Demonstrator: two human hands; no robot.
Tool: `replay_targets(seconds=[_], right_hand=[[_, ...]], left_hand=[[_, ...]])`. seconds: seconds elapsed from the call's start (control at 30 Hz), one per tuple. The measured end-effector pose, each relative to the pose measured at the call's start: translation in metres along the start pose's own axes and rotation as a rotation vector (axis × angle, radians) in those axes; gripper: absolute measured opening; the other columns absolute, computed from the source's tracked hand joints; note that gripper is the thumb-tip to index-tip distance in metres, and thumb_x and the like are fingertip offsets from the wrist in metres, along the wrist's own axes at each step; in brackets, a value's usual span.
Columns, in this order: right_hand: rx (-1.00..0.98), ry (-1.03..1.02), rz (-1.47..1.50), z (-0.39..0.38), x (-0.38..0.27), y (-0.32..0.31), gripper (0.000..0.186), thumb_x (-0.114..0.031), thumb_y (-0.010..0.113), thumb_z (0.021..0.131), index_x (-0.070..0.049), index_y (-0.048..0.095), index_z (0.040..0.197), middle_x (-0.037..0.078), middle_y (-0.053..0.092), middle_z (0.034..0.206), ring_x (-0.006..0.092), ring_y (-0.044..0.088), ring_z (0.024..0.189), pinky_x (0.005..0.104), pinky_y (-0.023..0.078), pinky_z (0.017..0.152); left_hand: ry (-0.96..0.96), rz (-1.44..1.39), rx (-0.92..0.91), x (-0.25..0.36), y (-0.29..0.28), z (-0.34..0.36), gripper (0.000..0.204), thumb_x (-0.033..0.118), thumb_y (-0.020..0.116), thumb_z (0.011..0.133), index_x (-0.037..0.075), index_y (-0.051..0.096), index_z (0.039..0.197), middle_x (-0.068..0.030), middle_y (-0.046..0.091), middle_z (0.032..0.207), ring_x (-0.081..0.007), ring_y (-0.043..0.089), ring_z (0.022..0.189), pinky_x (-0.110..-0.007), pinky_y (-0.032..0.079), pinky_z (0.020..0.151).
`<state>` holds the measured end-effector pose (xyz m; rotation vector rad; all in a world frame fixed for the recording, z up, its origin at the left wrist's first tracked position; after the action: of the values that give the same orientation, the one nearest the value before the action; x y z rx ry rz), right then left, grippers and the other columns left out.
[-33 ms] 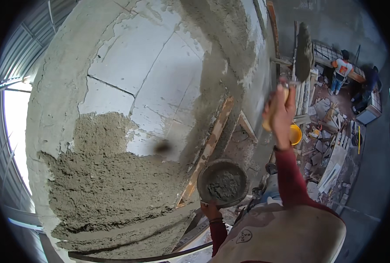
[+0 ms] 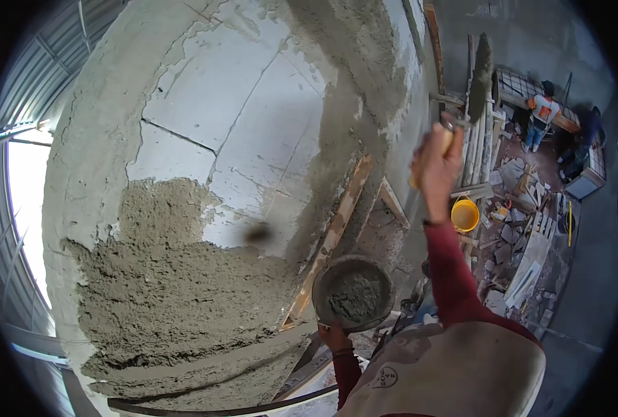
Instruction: The person applies mortar onto a wall using a trowel, adds water from a yellow bucket into a container of mortar, and mixes the mortar using the trowel.
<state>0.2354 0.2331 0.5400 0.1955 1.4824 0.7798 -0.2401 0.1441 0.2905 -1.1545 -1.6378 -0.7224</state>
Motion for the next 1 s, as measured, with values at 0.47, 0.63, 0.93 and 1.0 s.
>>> replay_targets(seconds=[0.47, 0.63, 0.93, 1.0], right_hand=[[-1.129, 0.272, -0.616, -0.248, 0.081, -0.056, 0.025, -0.019, 0.056, 0.089, -0.006, 0.054, 0.11, 0.011, 0.058, 0.08, 0.0193, 0.059, 0.076, 0.0342, 0.047, 0.068], [-1.603, 0.062, -1.112, -0.222, 0.088, -0.13, 0.021, -0.02, 0.052, 0.085, -0.002, 0.055, 0.076, 0.019, 0.053, 0.065, 0.0349, 0.06, 0.065, 0.0444, 0.046, 0.056], [-1.447, 1.156, -0.965, -0.235, 0.154, -0.161, 0.039, -0.034, 0.04, 0.089, -0.001, 0.056, 0.076, 0.006, 0.05, 0.059, 0.0144, 0.051, 0.048, 0.0318, 0.043, 0.042], [-1.236, 1.171, -0.863, -0.223, 0.139, -0.16, 0.039, -0.035, 0.04, 0.09, -0.001, 0.055, 0.078, 0.004, 0.05, 0.06, 0.013, 0.05, 0.047, 0.0296, 0.042, 0.04]], left_hand=[[0.18, -0.087, -0.203, 0.006, -0.002, -0.012, 0.033, 0.004, 0.059, 0.078, 0.001, 0.053, 0.111, -0.007, 0.06, 0.1, -0.0159, 0.058, 0.087, -0.032, 0.05, 0.073], [0.276, 0.271, -0.197, 0.039, 0.025, -0.013, 0.022, -0.001, 0.056, 0.072, 0.001, 0.058, 0.094, -0.0004, 0.059, 0.083, -0.0081, 0.051, 0.074, -0.026, 0.044, 0.066], [0.208, 0.12, -0.311, 0.075, 0.078, -0.006, 0.024, -0.004, 0.054, 0.07, 0.002, 0.058, 0.093, 0.0022, 0.055, 0.079, -0.0067, 0.048, 0.07, -0.022, 0.041, 0.065], [0.178, 0.072, -0.29, 0.078, 0.088, 0.002, 0.026, -0.006, 0.053, 0.069, 0.003, 0.058, 0.094, 0.0026, 0.056, 0.08, -0.0066, 0.049, 0.071, -0.022, 0.041, 0.065]])
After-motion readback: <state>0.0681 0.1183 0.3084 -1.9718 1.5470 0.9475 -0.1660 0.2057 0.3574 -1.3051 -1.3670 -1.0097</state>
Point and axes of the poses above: each hand's wrist, its own z-axis towards the middle knuckle, its own y-axis out of the palm, x = y × z, the point moved 6 cm from there along z, towards the middle knuckle
